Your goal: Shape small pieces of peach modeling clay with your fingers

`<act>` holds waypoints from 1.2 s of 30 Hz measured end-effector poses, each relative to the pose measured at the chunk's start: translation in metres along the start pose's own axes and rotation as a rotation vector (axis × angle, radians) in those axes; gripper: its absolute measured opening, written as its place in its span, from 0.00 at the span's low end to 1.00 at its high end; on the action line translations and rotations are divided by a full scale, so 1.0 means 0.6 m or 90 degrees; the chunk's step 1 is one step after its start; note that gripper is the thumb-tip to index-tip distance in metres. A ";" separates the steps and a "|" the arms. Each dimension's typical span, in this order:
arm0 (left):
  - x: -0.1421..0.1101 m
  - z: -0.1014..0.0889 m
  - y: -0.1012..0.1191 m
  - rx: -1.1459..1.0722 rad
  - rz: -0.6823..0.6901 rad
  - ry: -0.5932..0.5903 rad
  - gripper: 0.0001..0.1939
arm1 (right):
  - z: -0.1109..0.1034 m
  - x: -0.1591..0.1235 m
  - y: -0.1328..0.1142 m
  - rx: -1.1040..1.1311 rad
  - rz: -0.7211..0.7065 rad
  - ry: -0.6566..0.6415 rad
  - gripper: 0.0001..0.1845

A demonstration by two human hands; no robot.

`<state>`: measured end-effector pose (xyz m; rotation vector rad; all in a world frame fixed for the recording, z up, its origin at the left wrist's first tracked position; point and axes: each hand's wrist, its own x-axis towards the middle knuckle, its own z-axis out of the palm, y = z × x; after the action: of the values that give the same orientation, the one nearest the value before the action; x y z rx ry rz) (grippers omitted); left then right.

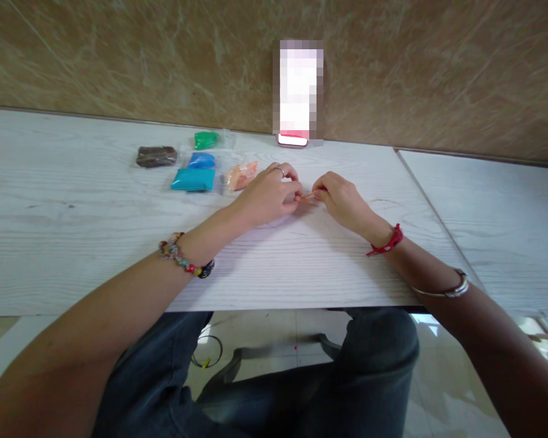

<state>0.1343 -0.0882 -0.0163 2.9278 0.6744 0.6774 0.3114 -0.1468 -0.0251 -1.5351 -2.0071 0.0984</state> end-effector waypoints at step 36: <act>0.001 0.008 -0.019 -0.024 -0.057 -0.042 0.09 | -0.018 -0.006 0.002 -0.125 -0.004 -0.098 0.10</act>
<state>0.1322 -0.0776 -0.0223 2.8519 0.7726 0.5750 0.3185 -0.1527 -0.0181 -1.6866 -2.1975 0.0184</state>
